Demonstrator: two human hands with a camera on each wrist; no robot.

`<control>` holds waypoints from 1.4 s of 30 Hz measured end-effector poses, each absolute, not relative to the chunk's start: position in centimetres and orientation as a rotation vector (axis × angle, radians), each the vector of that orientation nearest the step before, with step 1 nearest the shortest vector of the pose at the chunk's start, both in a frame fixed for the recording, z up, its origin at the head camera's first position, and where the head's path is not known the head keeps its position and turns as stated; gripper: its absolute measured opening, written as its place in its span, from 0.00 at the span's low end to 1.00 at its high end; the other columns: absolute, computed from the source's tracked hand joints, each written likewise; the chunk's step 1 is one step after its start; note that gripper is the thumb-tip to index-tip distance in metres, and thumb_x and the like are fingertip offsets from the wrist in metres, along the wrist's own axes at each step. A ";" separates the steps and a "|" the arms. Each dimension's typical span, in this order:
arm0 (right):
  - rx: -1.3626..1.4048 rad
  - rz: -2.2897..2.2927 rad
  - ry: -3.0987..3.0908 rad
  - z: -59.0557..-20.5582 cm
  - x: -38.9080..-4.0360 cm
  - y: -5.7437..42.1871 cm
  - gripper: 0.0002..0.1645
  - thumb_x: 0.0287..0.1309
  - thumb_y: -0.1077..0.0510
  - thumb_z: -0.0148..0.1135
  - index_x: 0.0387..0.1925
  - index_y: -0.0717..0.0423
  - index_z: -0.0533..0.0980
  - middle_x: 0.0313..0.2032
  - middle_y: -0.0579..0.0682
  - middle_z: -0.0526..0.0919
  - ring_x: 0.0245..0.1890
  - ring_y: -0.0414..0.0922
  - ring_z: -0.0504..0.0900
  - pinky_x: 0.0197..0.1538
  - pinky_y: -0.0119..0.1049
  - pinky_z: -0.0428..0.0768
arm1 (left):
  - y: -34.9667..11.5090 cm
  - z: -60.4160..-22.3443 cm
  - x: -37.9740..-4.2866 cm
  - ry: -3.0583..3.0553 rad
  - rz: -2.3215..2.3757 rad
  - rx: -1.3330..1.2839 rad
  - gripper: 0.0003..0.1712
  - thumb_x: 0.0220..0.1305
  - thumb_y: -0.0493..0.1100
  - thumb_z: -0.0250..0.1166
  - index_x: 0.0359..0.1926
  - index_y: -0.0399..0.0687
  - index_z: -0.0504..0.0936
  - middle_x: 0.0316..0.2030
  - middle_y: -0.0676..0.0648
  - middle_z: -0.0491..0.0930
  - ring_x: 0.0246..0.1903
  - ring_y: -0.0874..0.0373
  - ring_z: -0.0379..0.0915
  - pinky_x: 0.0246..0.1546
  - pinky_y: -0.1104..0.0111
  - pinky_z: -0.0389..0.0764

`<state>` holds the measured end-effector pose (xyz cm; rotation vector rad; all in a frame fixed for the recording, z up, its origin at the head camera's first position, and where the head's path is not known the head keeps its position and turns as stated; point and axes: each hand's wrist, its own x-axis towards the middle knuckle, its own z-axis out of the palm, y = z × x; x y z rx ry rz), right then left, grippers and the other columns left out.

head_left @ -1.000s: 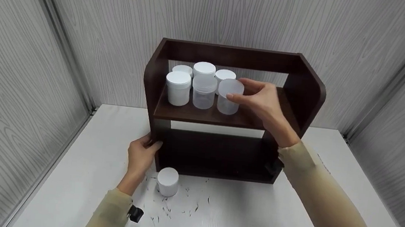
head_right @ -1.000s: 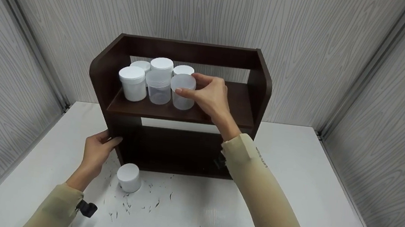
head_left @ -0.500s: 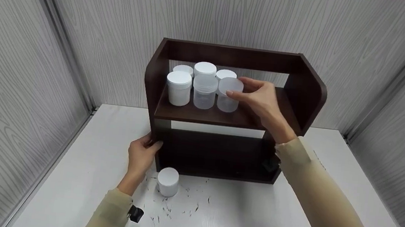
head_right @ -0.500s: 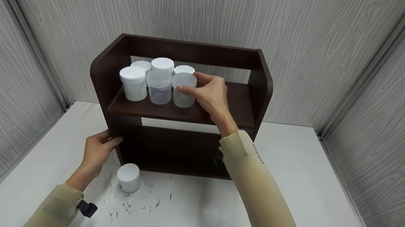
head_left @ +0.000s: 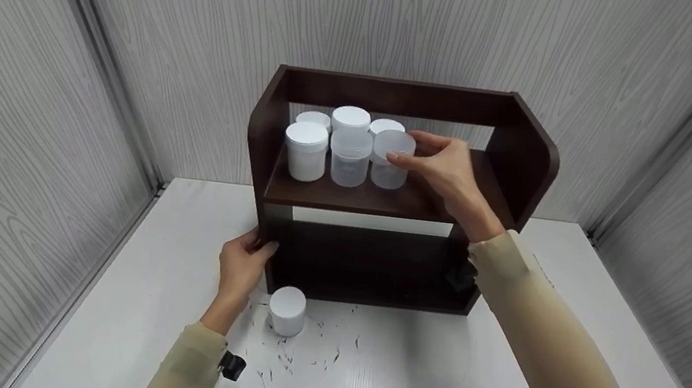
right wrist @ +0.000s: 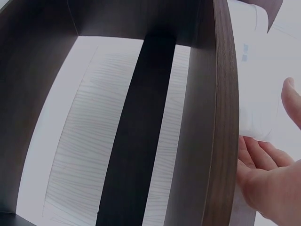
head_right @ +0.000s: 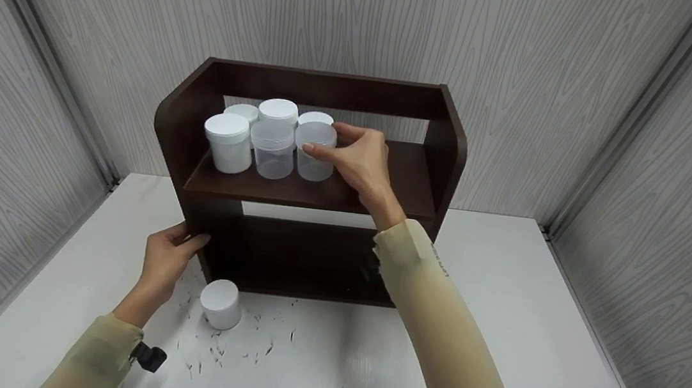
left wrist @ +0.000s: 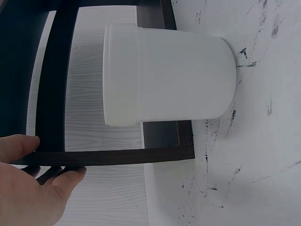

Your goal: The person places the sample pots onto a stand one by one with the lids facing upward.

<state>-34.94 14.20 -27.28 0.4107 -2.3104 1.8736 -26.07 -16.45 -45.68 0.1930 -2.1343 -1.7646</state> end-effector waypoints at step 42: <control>0.430 1.931 -2.037 -29.9 -29.6 17.9 0.32 0.49 0.64 0.85 0.57 0.67 0.83 0.52 0.62 0.88 0.56 0.59 0.85 0.53 0.37 0.87 | -16.5 -45.5 -25.9 -2.138 -1.799 0.160 0.29 0.71 0.36 0.67 0.69 0.30 0.75 0.61 0.33 0.81 0.60 0.43 0.80 0.55 0.69 0.83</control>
